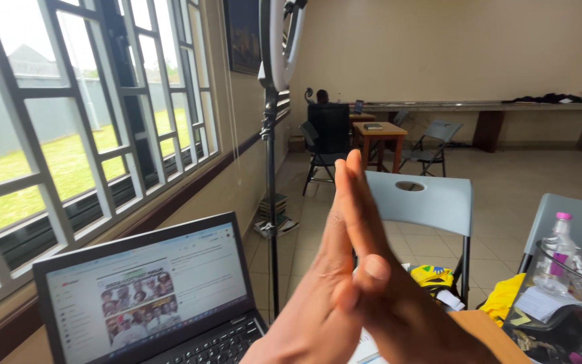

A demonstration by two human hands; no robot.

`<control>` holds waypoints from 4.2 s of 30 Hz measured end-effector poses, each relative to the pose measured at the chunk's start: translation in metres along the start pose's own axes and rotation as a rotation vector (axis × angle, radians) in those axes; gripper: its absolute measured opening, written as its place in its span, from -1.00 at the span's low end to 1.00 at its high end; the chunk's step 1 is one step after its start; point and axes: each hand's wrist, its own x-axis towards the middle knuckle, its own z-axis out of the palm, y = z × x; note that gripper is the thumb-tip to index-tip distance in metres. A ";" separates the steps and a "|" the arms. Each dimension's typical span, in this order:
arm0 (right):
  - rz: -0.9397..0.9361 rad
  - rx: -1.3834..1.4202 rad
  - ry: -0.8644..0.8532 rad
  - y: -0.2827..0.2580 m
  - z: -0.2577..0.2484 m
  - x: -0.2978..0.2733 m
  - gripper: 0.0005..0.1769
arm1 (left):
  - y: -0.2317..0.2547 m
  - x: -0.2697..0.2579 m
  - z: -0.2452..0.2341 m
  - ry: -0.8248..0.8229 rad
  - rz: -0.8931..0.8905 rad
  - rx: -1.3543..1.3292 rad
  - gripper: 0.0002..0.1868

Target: The person opens a bottle of water and then organizes a white charging cable while sitting at a desk.

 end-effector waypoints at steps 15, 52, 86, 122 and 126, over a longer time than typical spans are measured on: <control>0.104 -0.285 -0.126 0.025 0.021 -0.027 -0.13 | -0.082 -0.038 -0.020 -0.237 0.206 0.349 -0.52; 0.105 -0.730 -0.573 0.006 -0.083 -0.024 0.60 | 0.026 0.005 -0.060 -0.421 -0.410 1.096 0.82; 0.725 -0.588 -1.094 0.126 0.043 -0.066 -0.31 | 0.010 -0.004 -0.042 -0.801 -0.956 1.060 0.13; 0.824 0.606 0.113 0.090 0.083 -0.178 -0.66 | -0.084 -0.196 -0.005 0.348 -0.839 -0.270 -0.84; 0.814 0.602 -0.014 0.083 0.077 -0.179 -0.63 | -0.085 -0.202 -0.002 0.311 -0.803 -0.380 -0.81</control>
